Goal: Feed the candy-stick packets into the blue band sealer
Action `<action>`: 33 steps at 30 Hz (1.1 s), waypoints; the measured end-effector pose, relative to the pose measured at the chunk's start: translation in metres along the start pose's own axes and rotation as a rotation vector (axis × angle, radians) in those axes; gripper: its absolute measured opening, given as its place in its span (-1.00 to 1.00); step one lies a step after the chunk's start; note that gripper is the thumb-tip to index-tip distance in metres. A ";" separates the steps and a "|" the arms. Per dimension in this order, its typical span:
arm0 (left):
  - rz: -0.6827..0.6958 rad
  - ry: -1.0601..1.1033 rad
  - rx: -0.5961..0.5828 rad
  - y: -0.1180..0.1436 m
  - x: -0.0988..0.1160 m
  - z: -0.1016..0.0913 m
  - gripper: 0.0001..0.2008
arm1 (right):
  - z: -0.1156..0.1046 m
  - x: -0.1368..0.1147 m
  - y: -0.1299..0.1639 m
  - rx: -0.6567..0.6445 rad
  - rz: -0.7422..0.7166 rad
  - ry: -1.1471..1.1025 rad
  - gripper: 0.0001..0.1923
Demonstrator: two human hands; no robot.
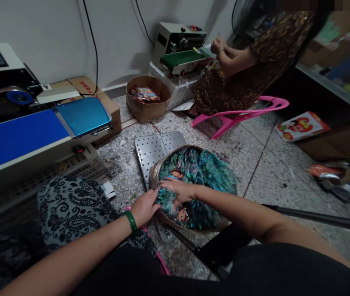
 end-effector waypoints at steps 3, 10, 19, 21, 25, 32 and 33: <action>0.053 0.194 0.040 -0.003 0.001 -0.002 -0.66 | 0.000 0.000 -0.003 0.013 0.013 0.018 -0.19; 0.110 0.445 0.139 -0.024 0.003 -0.036 -0.69 | -0.034 0.012 0.012 0.129 -0.009 -0.369 -0.39; 0.277 0.841 0.111 -0.044 0.037 -0.071 0.06 | -0.099 0.004 0.044 0.385 -0.064 -0.677 -0.38; 0.238 0.830 0.164 -0.052 0.039 -0.073 0.16 | -0.103 0.004 0.048 0.465 -0.025 -0.678 -0.34; 0.207 0.714 0.194 -0.071 0.036 -0.069 0.06 | -0.096 0.015 0.058 0.664 0.067 -0.640 -0.32; 0.256 0.691 0.159 -0.093 0.025 -0.044 -0.18 | -0.054 0.035 0.056 0.806 0.011 -0.903 -0.33; 0.250 0.711 0.148 -0.094 0.023 -0.040 -0.20 | -0.049 0.037 0.054 0.801 -0.010 -0.931 -0.31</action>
Point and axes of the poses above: each hand's wrist, its own y-axis away from the middle knuckle, its own z-axis out of the palm, x = y × z, the point moved 8 cm from there along -y, towards the middle knuckle, and after that the axes turned 15 degrees about -x, right-handed, at the moved point
